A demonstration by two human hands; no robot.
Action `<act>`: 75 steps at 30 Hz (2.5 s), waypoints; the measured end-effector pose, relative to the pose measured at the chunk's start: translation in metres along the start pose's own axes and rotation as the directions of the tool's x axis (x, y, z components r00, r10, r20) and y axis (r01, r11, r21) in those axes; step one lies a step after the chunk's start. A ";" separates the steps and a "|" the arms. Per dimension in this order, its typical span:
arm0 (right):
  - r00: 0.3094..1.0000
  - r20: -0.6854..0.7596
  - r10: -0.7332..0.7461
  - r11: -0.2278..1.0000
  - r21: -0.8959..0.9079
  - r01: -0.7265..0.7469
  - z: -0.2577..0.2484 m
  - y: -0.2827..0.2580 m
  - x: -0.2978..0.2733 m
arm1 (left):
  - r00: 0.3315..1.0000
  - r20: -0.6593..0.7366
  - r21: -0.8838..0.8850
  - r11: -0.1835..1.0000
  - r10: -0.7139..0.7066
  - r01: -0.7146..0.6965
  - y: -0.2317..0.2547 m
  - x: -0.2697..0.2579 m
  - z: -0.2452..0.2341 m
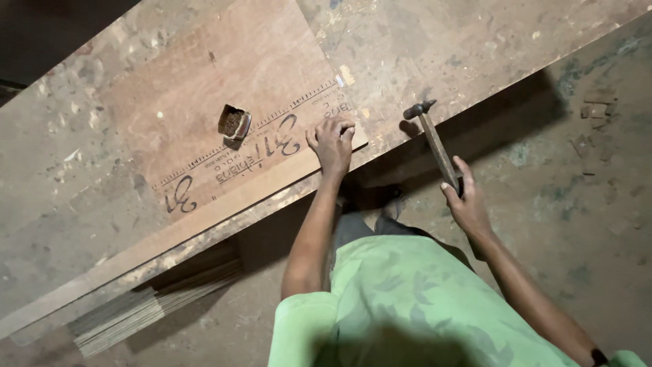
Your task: The person hammers a series of nails into a thin wooden strip positioned on a piece of plywood.
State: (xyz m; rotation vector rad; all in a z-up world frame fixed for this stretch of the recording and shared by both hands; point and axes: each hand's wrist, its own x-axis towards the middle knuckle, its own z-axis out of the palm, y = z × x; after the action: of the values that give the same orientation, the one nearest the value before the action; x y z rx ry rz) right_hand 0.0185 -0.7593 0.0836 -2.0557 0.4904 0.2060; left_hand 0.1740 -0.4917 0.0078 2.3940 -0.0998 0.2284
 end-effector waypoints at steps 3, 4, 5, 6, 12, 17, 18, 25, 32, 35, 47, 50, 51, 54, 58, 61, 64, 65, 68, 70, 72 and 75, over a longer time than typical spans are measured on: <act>0.999 0.011 -0.047 0.999 0.018 0.047 -0.008 -0.014 -0.004 | 0.999 0.034 0.085 0.996 -0.041 0.038 -0.001 -0.002 0.007; 0.998 0.016 -0.059 0.998 0.033 0.058 -0.010 -0.019 -0.005 | 0.999 0.032 0.103 0.994 -0.041 0.038 -0.002 -0.001 0.007; 0.998 0.054 -0.036 0.999 0.036 0.034 -0.012 -0.023 -0.005 | 0.999 0.030 0.121 0.992 -0.041 0.038 -0.002 -0.001 0.008; 0.996 0.092 -0.012 0.999 0.039 0.009 -0.014 -0.027 -0.005 | 0.999 0.022 0.119 0.992 -0.032 0.029 -0.002 -0.001 0.008; 0.934 0.137 -0.330 0.906 -0.233 0.354 0.001 -0.046 0.008 | 0.999 0.034 0.091 0.995 -0.030 0.027 -0.004 -0.003 0.011; 0.911 0.267 -0.314 0.797 -0.448 0.405 0.017 -0.046 0.018 | 1.000 0.010 0.188 0.982 -0.003 0.001 -0.014 -0.006 0.017; 0.909 0.281 -0.308 0.787 -0.460 0.410 0.017 -0.045 0.019 | 1.000 -0.003 0.181 0.983 0.003 -0.003 -0.015 -0.006 0.019; 0.898 0.288 -0.334 0.743 -0.506 0.439 0.014 -0.054 0.021 | 1.000 -0.005 0.149 0.989 0.001 0.000 -0.017 -0.009 0.023; 0.786 0.177 -0.592 0.742 -0.259 0.618 -0.013 -0.068 0.009 | 0.999 0.025 0.220 0.975 -0.035 0.029 -0.025 -0.004 0.012; 0.673 0.136 -0.727 0.646 -0.198 0.737 -0.009 -0.066 0.010 | 0.999 -0.015 0.324 0.945 0.052 -0.044 -0.033 -0.009 0.004; 0.649 0.096 -0.755 0.639 -0.114 0.760 -0.004 -0.051 0.027 | 0.999 -0.018 0.440 0.898 0.048 -0.035 -0.030 -0.002 0.002; 0.788 0.184 -0.588 0.736 -0.282 0.615 0.008 -0.043 0.023 | 0.998 -0.014 0.446 0.894 0.053 -0.041 -0.027 -0.007 0.001; 0.825 0.237 -0.514 0.729 -0.386 0.565 0.010 -0.041 0.023 | 0.999 -0.011 0.450 0.892 0.053 -0.042 -0.025 -0.009 0.000; 0.833 0.221 -0.507 0.734 -0.397 0.551 0.009 -0.034 0.031 | 0.998 -0.018 0.448 0.893 0.058 -0.044 -0.025 -0.005 -0.004; 0.597 0.036 -0.801 0.590 -0.118 0.799 0.001 -0.016 0.040 | 0.999 0.002 0.420 0.907 0.038 -0.036 -0.024 -0.003 -0.004; 0.803 0.051 -0.594 0.803 0.103 0.587 0.020 -0.003 0.035 | 1.000 -0.001 0.405 0.914 0.029 -0.026 -0.024 -0.004 -0.003; 0.859 0.329 -0.393 0.679 -0.527 0.512 0.031 0.001 0.031 | 0.999 -0.019 0.439 0.898 0.031 -0.019 -0.024 0.000 -0.002; 0.843 0.302 -0.446 0.680 -0.499 0.538 0.033 0.000 0.034 | 0.999 -0.026 0.461 0.887 0.033 -0.017 -0.025 0.004 -0.003; 0.784 0.209 -0.584 0.689 -0.383 0.615 0.024 0.001 0.027 | 0.999 -0.003 0.447 0.894 0.036 -0.030 -0.028 -0.001 0.000; 0.712 0.083 -0.697 0.677 -0.251 0.692 0.022 -0.005 0.028 | 0.998 -0.036 0.459 0.888 0.054 -0.032 -0.030 0.004 0.000; 0.804 0.246 -0.541 0.683 -0.429 0.591 0.026 -0.009 0.025 | 0.998 -0.035 0.443 0.896 0.050 -0.030 -0.032 0.000 0.003; 0.887 0.314 -0.339 0.699 -0.547 0.461 0.035 -0.014 0.016 | 1.000 -0.015 0.389 0.921 0.025 -0.017 -0.031 -0.005 0.006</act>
State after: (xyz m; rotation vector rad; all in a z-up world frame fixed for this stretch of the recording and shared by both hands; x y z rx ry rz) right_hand 0.0405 -0.7266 0.0715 -2.6853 -0.2025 0.3229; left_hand 0.1739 -0.4730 -0.0185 2.7880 -0.0762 0.3055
